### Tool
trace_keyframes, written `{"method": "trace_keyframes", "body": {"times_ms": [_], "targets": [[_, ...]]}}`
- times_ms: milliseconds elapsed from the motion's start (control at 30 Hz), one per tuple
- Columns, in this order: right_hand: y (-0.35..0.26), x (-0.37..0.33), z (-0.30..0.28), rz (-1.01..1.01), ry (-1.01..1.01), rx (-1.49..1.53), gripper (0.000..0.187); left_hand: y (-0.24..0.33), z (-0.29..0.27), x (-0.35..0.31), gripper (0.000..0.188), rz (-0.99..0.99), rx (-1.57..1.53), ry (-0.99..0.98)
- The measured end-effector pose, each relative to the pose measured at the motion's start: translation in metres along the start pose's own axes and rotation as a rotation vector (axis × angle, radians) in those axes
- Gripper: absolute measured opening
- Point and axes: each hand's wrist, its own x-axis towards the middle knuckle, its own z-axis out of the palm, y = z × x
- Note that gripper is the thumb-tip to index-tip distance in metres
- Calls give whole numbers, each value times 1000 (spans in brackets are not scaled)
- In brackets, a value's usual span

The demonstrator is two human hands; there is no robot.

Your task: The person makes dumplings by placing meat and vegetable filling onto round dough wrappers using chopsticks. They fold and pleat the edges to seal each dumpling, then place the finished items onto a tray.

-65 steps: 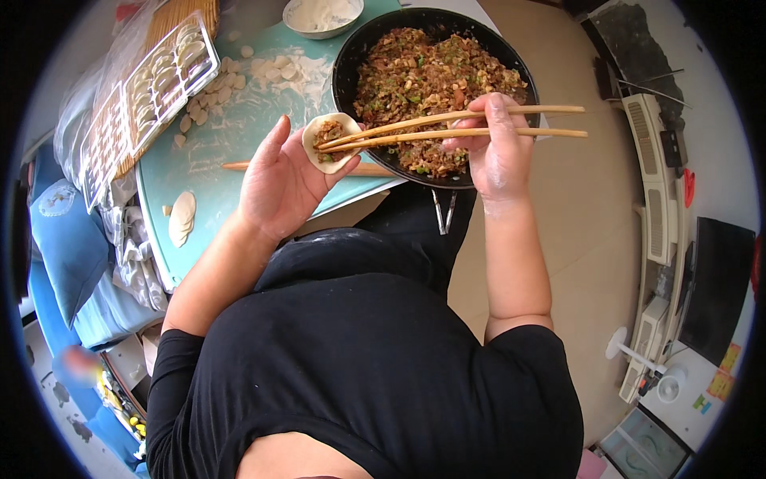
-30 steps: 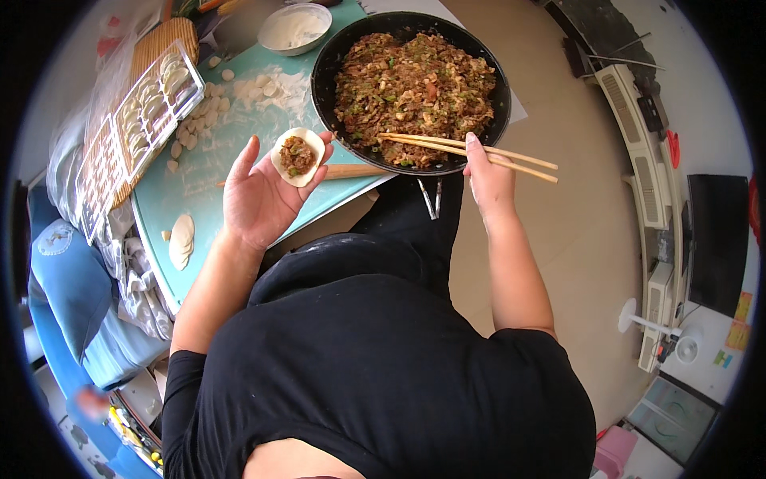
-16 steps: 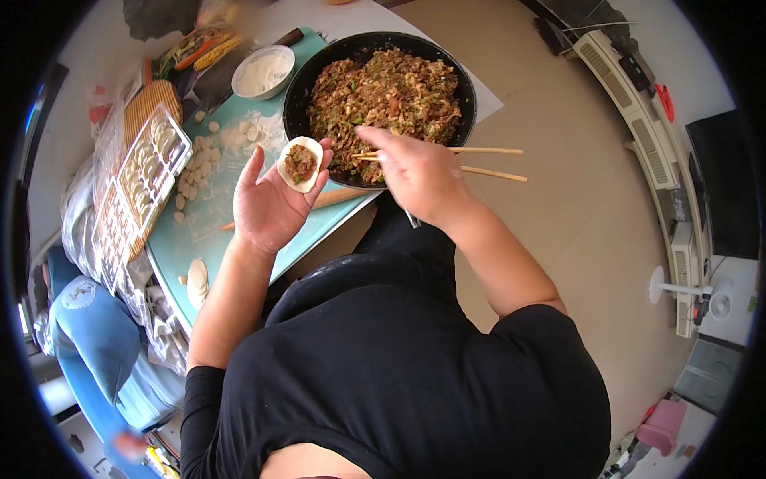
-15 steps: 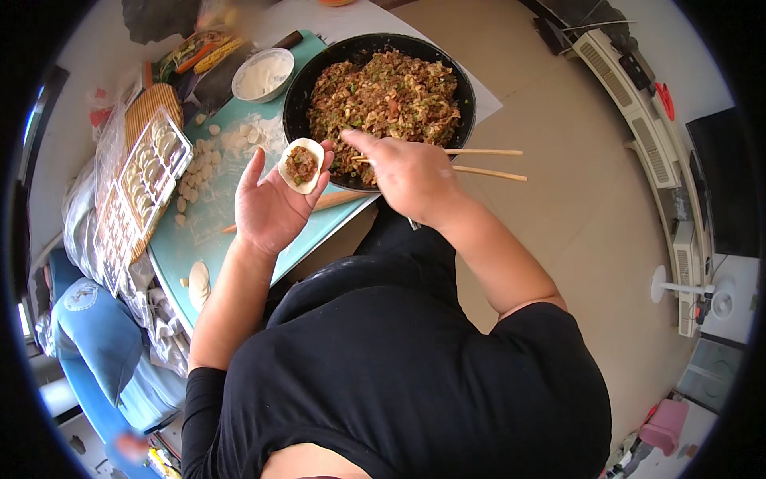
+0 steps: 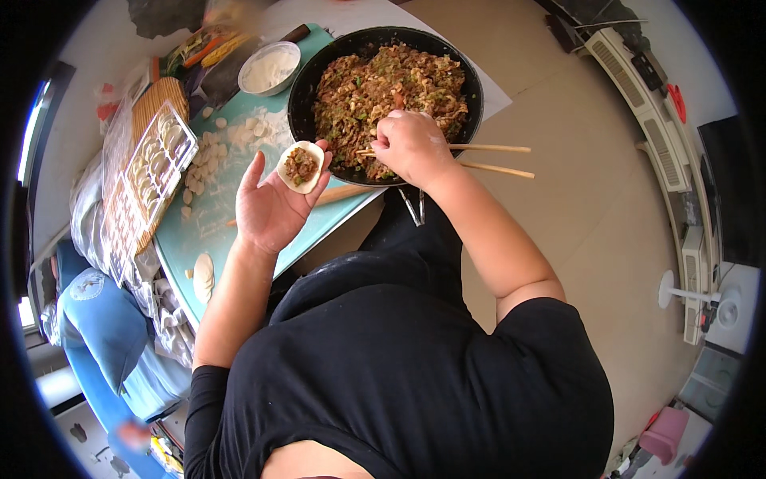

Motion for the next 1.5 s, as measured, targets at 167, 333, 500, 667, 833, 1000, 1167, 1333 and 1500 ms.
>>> {"method": "trace_keyframes", "body": {"times_ms": [167, 333, 500, 667, 833, 1000, 1167, 1333, 1500], "targets": [[1, -2, -10, 126, -119, 94, 11, 3, -4, -14, 58, 36, -10, 33], [2, -3, -2, -102, 59, -54, 31, 6, -11, -30, 61, 45, -46, -21], [-7, 7, -9, 319, -167, 236, 22, 10, -20, -53, 63, 89, -74, -18], [-21, 12, -6, 359, -206, 301, 25, 14, -33, -76, 62, 132, -85, -34], [-59, 11, 7, -132, -109, -158, 55, 18, -35, -96, 52, 141, -83, -37], [-143, 1, 9, -709, -110, 237, 37, 22, -40, -121, 47, 172, -74, -83], [-175, -6, 39, -884, -15, 278, 28, 23, -42, -139, 47, 197, -74, -81], [-186, -4, 50, -989, 29, 237, 18, 24, -53, -149, 41, 243, -13, -19], [-196, -3, 51, -1036, 20, 230, 15, 21, -51, -154, 31, 300, 59, 137]]}}
